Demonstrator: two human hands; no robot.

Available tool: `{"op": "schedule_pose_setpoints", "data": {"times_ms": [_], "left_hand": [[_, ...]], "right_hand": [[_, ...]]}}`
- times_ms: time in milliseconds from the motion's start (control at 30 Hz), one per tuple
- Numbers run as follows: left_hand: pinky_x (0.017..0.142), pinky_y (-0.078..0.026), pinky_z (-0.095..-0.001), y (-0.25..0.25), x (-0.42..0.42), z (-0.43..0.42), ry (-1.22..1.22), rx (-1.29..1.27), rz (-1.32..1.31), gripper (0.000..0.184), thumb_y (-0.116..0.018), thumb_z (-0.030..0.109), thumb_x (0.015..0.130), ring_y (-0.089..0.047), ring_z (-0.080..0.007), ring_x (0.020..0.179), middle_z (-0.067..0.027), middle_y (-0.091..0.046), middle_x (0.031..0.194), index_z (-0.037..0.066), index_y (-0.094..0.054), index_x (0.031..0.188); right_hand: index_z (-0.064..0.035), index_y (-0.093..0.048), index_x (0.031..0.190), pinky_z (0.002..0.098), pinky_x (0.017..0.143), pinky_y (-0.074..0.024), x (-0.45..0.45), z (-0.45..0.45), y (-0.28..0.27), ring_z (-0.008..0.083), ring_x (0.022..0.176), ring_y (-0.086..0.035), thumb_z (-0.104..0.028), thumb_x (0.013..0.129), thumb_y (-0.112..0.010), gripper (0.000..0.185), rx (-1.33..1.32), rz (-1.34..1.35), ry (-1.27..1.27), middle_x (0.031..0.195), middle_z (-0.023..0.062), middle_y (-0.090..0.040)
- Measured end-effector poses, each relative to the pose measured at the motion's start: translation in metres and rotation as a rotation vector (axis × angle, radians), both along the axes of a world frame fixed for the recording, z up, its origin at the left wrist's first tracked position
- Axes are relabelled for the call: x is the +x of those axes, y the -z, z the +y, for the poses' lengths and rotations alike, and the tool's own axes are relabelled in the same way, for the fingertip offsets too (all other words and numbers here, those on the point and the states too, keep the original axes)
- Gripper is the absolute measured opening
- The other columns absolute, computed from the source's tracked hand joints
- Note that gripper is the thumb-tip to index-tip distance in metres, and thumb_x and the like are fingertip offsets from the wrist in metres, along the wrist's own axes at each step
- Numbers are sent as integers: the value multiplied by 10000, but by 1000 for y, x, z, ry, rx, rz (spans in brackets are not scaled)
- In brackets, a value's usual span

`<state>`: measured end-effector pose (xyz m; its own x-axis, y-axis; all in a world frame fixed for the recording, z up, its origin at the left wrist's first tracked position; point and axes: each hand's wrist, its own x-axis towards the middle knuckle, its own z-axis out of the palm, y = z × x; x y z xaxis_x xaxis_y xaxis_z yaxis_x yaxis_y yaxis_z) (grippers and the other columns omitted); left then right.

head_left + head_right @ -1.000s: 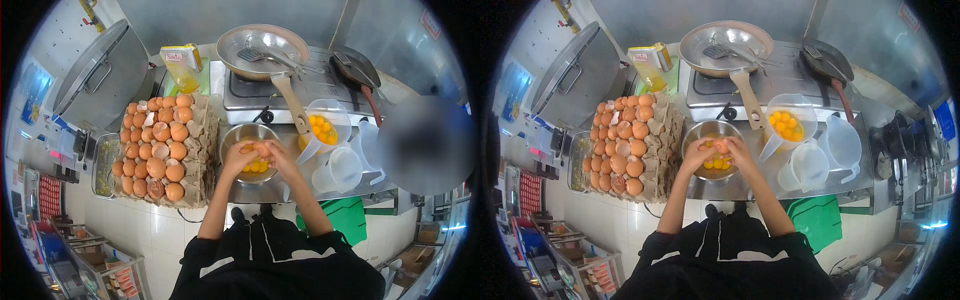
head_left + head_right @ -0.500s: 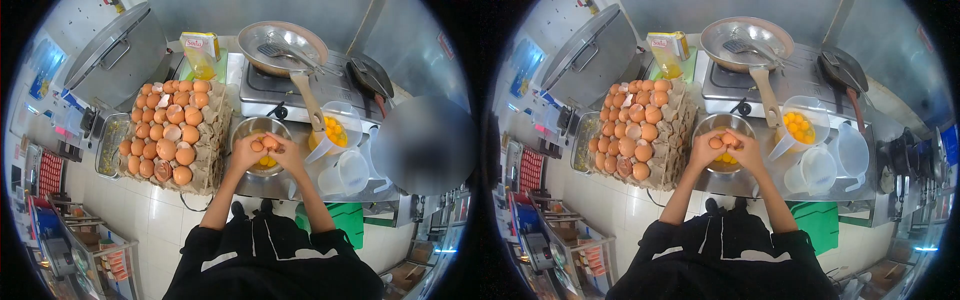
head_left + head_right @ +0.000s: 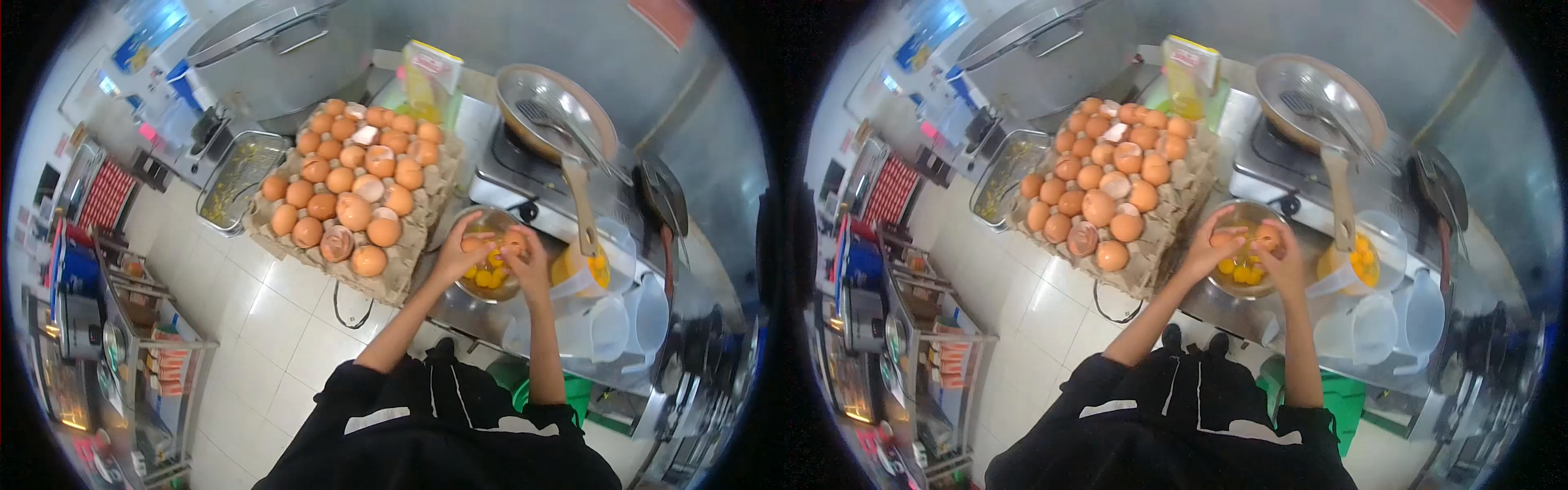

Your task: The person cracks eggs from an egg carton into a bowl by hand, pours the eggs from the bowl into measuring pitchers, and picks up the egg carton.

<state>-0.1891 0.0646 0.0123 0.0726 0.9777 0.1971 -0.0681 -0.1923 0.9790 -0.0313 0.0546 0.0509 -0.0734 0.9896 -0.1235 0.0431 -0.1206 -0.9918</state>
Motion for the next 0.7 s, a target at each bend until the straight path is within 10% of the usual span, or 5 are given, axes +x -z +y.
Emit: {"op": "schedule_pose_setpoints", "data": {"times_ms": [67,267,567,700], "left_hand": [[712,-492,-324,-2,-1,-3,25,-223,-305,650,-706,189,714,-606,-180,863,-96,-610,1023,63,-384,1265],[847,-436,-346,-3,-1,-16,-80,-125,87,495,-680,157,715,-578,-258,991,-160,-609,1004,28,-494,1156],[813,-440,-333,3,-3,-17,-167,189,-76,427,-657,97,675,-580,-258,959,-167,-606,953,7,-523,1070],[755,-453,-289,-14,-12,-7,58,-120,138,414,-664,69,683,-593,-187,834,-113,-604,860,4,-486,1052]], "right_hand": [[-70,-500,1158,310,782,-481,-25,24,-25,148,915,-587,-44,738,-654,448,151,43,-96,1030,73,-599],[-127,-545,1115,315,758,-474,-217,82,-121,252,841,-623,-348,717,-689,477,873,-307,-464,961,91,-640],[-181,-549,1129,420,825,-432,-336,188,-117,302,965,-547,-199,704,-626,432,916,-1018,-909,985,127,-604],[-227,-483,1167,410,750,-448,-351,186,-137,290,887,-559,-113,640,-611,554,858,-1248,-1358,909,113,-607]]}}
